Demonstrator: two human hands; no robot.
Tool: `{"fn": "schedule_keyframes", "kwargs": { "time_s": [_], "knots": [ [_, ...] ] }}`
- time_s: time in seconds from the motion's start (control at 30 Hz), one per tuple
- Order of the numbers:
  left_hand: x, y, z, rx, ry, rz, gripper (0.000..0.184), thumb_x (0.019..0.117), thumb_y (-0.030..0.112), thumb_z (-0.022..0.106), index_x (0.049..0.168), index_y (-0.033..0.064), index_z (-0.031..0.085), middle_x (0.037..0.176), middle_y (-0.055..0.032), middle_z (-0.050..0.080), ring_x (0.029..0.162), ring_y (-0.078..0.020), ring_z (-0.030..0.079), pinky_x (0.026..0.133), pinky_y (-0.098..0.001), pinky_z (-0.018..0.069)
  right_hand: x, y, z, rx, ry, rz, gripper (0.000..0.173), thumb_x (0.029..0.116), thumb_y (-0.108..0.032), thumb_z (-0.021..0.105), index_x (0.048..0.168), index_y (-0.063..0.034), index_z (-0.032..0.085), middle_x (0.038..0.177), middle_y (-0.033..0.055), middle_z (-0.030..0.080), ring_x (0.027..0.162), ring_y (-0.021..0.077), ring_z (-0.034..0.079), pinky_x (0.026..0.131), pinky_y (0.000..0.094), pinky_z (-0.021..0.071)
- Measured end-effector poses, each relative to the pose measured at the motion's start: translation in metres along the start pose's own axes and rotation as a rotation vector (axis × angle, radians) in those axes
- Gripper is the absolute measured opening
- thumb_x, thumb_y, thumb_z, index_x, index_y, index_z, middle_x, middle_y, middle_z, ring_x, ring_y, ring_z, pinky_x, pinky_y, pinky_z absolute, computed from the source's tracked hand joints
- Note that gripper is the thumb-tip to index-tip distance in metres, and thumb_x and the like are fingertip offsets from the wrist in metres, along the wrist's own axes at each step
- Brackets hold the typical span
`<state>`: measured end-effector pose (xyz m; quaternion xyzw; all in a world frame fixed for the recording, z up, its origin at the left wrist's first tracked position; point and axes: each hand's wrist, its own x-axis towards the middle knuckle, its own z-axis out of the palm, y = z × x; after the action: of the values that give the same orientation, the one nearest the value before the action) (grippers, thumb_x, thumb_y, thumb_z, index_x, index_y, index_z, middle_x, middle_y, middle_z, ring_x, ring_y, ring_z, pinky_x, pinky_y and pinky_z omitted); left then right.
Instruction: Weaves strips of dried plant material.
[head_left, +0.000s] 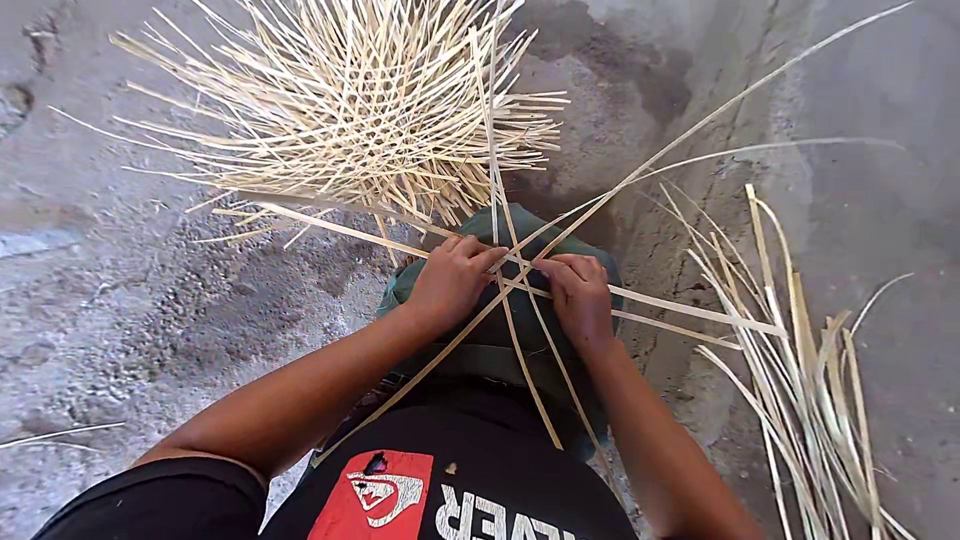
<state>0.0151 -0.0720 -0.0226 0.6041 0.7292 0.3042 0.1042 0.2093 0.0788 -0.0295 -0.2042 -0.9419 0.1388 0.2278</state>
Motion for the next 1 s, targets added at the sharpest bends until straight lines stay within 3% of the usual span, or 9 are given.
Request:
{"fn": "schedule_keyframes", "kwargs": {
  "time_s": [0.17, 0.27, 0.33, 0.43, 0.5, 0.67, 0.87, 1.0],
  "knots": [
    [-0.007, 0.005, 0.007, 0.053, 0.049, -0.051, 0.034, 0.0986, 0.019, 0.067, 0.133, 0.0160, 0.069, 0.104, -0.0168, 0.067, 0.096, -0.0355, 0.065, 0.081, -0.0495, 0.0551, 0.007, 0.002, 0.003, -0.017, 0.020, -0.039, 0.027, 0.1014, -0.006, 0.056, 0.112, -0.0166, 0.078, 0.111, 0.0092, 0.073, 0.111, 0.0300, 0.066, 0.097, 0.0495, 0.0518],
    [-0.009, 0.009, 0.007, 0.089, 0.038, -0.090, 0.035, 0.1000, 0.019, 0.065, 0.135, 0.0177, 0.067, 0.105, -0.0164, 0.066, 0.097, -0.0354, 0.065, 0.080, -0.0501, 0.0542, 0.010, -0.017, -0.008, -0.036, -0.018, 0.029, 0.021, 0.1016, -0.015, 0.061, 0.113, -0.0163, 0.078, 0.109, 0.0100, 0.070, 0.108, 0.0298, 0.064, 0.094, 0.0471, 0.0523],
    [-0.012, 0.011, 0.006, 0.095, 0.026, -0.120, 0.036, 0.1003, 0.019, 0.064, 0.136, 0.0180, 0.066, 0.107, -0.0158, 0.066, 0.099, -0.0355, 0.065, 0.081, -0.0513, 0.0532, 0.007, -0.036, -0.016, -0.040, -0.109, 0.133, 0.025, 0.1011, -0.024, 0.064, 0.121, -0.0132, 0.075, 0.108, 0.0115, 0.069, 0.103, 0.0298, 0.065, 0.090, 0.0459, 0.0547],
    [-0.015, 0.009, 0.005, 0.077, 0.011, -0.119, 0.039, 0.1019, 0.019, 0.061, 0.141, 0.0201, 0.063, 0.108, -0.0159, 0.065, 0.100, -0.0364, 0.063, 0.082, -0.0535, 0.0522, -0.006, -0.054, -0.014, 0.010, -0.197, 0.252, 0.035, 0.1008, -0.024, 0.064, 0.133, -0.0114, 0.068, 0.110, 0.0141, 0.069, 0.095, 0.0282, 0.069, 0.082, 0.0456, 0.0595],
    [-0.014, 0.008, 0.004, 0.067, -0.024, -0.119, 0.043, 0.1033, 0.019, 0.058, 0.147, 0.0233, 0.058, 0.110, -0.0166, 0.065, 0.102, -0.0375, 0.062, 0.082, -0.0543, 0.0510, -0.014, -0.058, -0.009, 0.032, -0.157, 0.259, 0.029, 0.1007, -0.021, 0.064, 0.127, -0.0112, 0.072, 0.111, 0.0131, 0.067, 0.092, 0.0236, 0.070, 0.078, 0.0400, 0.0609],
    [-0.007, 0.007, 0.000, 0.069, -0.126, -0.137, 0.049, 0.1041, 0.018, 0.056, 0.152, 0.0276, 0.051, 0.109, -0.0180, 0.062, 0.102, -0.0387, 0.061, 0.081, -0.0548, 0.0498, -0.021, -0.061, -0.001, 0.086, -0.107, 0.292, 0.028, 0.0996, -0.017, 0.065, 0.126, -0.0114, 0.074, 0.110, 0.0114, 0.067, 0.088, 0.0175, 0.068, 0.076, 0.0320, 0.0601],
    [-0.002, 0.006, -0.001, 0.104, -0.198, -0.155, 0.053, 0.1048, 0.018, 0.052, 0.155, 0.0322, 0.046, 0.110, -0.0174, 0.061, 0.105, -0.0377, 0.059, 0.082, -0.0527, 0.0476, -0.020, -0.063, 0.001, 0.109, -0.101, 0.297, 0.028, 0.0993, -0.016, 0.065, 0.125, -0.0106, 0.074, 0.105, 0.0099, 0.068, 0.088, 0.0150, 0.068, 0.077, 0.0284, 0.0596],
    [0.000, 0.007, -0.002, 0.080, -0.220, -0.175, 0.054, 0.1045, 0.020, 0.054, 0.156, 0.0331, 0.044, 0.111, -0.0159, 0.060, 0.106, -0.0359, 0.058, 0.084, -0.0524, 0.0468, -0.016, -0.066, -0.002, 0.104, -0.177, 0.320, 0.035, 0.0987, -0.028, 0.068, 0.127, -0.0079, 0.072, 0.105, 0.0103, 0.066, 0.078, 0.0142, 0.066, 0.070, 0.0286, 0.0589]
  ]
}}
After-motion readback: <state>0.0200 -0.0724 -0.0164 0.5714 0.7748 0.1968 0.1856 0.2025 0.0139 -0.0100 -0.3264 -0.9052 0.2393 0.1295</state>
